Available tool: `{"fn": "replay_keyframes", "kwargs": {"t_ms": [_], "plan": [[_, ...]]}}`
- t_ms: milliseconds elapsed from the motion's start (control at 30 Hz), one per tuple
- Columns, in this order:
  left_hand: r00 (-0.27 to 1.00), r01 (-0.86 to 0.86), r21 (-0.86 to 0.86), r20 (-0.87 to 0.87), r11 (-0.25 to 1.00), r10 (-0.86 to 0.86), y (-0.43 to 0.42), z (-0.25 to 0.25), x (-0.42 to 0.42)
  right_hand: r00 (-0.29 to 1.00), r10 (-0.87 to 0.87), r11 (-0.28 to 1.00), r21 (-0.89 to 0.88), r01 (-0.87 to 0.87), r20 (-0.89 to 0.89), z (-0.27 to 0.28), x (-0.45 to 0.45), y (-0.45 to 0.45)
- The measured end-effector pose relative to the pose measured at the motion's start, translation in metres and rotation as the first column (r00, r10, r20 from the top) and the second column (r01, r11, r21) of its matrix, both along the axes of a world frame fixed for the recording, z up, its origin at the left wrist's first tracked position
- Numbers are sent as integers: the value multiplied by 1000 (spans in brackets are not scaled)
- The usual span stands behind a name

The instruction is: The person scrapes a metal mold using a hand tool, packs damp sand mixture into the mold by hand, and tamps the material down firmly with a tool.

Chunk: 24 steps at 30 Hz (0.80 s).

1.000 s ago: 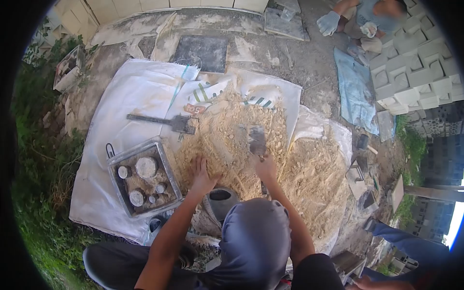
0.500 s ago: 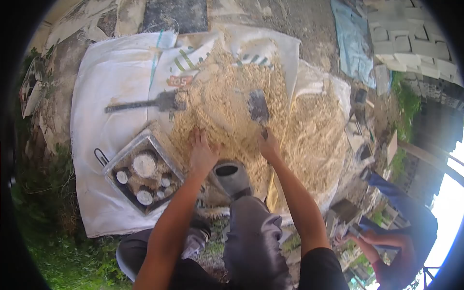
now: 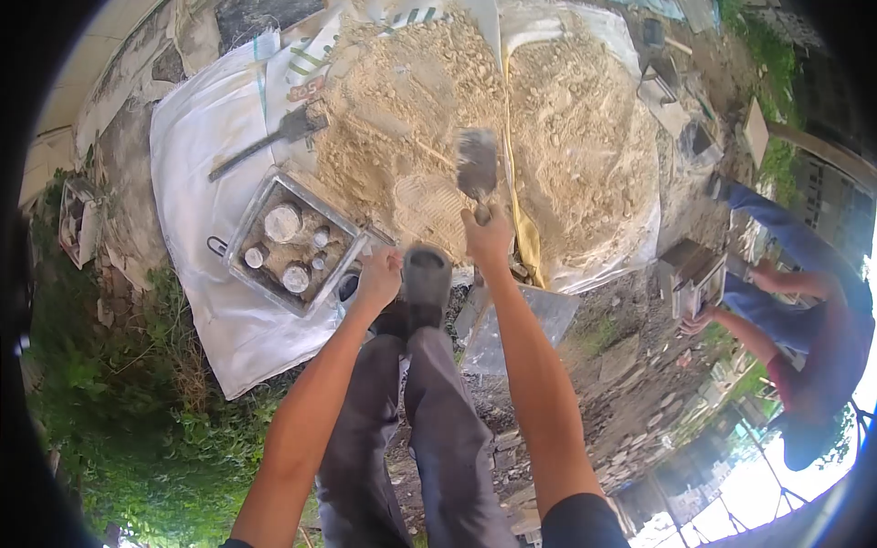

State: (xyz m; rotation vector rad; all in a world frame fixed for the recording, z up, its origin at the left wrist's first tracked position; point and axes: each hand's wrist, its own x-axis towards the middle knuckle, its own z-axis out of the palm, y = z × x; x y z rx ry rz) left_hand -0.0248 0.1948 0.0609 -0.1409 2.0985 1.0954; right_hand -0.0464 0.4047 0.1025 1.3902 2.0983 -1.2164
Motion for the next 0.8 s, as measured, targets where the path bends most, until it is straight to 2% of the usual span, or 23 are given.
{"fn": "replay_keyframes", "kwargs": {"t_ms": [33, 67, 100, 133, 167, 233, 267, 333, 400, 467, 533, 567, 600, 633, 667, 733, 767, 800], "plan": [[998, 60, -45, 0, 997, -60, 3, 0, 8, 983, -180, 964, -196, 180, 14, 1, 13, 6], [992, 125, -87, 7, 988, -125, 8, -3, 17, 981, -193, 961, -200, 193, 16, 1, 24, 7], [960, 256, -125, -86, 958, -268, 15, -11, 26, 952, -305, 924, -232, 304, 30, 0, 34, 8], [956, 267, -129, -88, 955, -279, 23, -22, 34, 911, -409, 875, -263, 406, 46, -8, 42, 11], [909, 371, -155, -142, 916, -392, 34, -30, 43, 908, -416, 871, -266, 413, 51, -22, 55, 15], [761, 566, -250, -208, 785, -615, 58, -52, 55, 812, -583, 785, -283, 552, -32, -56, 78, 22], [755, 576, -249, -202, 778, -624, 70, -63, 62, 806, -591, 778, -283, 562, -26, -63, 86, 23], [700, 596, -262, -294, 759, -651, 91, -82, 73, 679, -717, 693, -269, 669, -158, -77, 97, 28], [666, 607, -317, -298, 729, -684, 106, -98, 86, 647, -748, 660, -254, 707, -146, -82, 105, 40], [639, 609, -364, -301, 704, -708, 122, -106, 96, 683, -705, 709, -197, 677, -190, -76, 112, 48], [574, 634, -448, -273, 630, -772, 133, -106, 95, 646, -746, 664, -241, 707, -159, -73, 118, 52], [575, 634, -450, -269, 629, -773, 134, -108, 96, 664, -735, 666, -327, 671, -136, -74, 122, 53], [504, 664, -497, -255, 559, -825, 137, -109, 94, 681, -722, 660, -412, 628, -120, -74, 124, 54], [429, 685, -542, -240, 487, -871, 139, -109, 93, 680, -722, 661, -414, 626, -127, -73, 124, 52], [427, 681, -545, -247, 489, -870, 139, -107, 93, 706, -699, 676, -421, 604, -110, -71, 124, 49], [576, 618, -506, -230, 602, -785, 133, -101, 93, 730, -675, 691, -435, 577, -105, -65, 123, 44], [574, 612, -513, -236, 602, -784, 131, -95, 94, 752, -648, 725, -399, 562, -119, -63, 122, 41], [594, 588, -463, -310, 663, -743, 129, -88, 96, 773, -621, 755, -364, 546, -129, -60, 121, 36]]}}
